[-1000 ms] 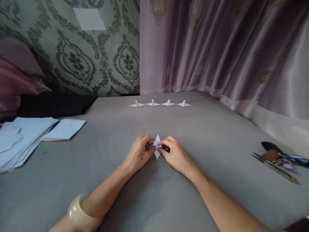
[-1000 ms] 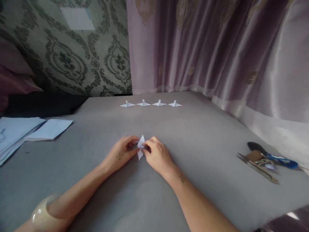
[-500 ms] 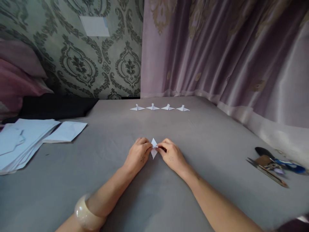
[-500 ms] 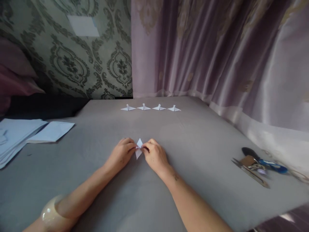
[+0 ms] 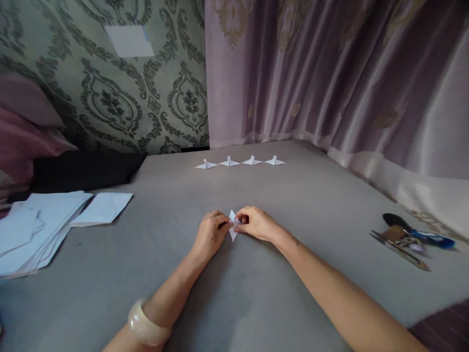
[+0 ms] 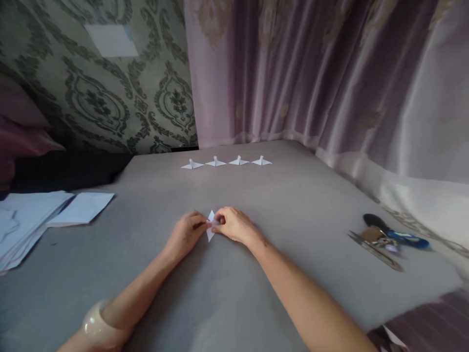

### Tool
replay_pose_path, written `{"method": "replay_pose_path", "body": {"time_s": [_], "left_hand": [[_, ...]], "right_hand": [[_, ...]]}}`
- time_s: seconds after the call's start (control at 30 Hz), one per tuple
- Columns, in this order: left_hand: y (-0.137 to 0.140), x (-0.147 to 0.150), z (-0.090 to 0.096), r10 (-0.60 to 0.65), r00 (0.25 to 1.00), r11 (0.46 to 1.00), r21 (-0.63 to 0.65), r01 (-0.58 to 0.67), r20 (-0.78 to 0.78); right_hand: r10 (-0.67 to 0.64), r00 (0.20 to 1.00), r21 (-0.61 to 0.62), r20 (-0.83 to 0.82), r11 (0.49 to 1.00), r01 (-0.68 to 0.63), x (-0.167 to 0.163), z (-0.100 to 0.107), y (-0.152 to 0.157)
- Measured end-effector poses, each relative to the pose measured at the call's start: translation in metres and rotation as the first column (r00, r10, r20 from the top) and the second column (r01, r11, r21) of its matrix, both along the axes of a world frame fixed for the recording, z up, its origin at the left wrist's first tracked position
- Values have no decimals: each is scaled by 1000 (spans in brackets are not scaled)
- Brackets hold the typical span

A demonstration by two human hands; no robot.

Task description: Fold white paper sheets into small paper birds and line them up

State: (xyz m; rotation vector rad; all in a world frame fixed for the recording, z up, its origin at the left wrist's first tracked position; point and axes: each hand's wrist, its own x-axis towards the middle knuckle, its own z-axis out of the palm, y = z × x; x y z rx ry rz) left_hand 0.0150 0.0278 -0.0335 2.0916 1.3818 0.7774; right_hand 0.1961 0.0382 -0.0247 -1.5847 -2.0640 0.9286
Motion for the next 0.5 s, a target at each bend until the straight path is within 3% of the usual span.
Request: {"method": "replay_pose_path", "body": {"time_s": [0.33,0.5], "left_hand": [[0,2,-4,38,999,999,-24,-39,-19],[-2,4,-3,7,999,999,50,-6,-35]], "right_hand": [[37,995,73,-90,997,-31,8,-4,-12],[-4,1000,147,-27,989,8,7,-6,-15]]}}
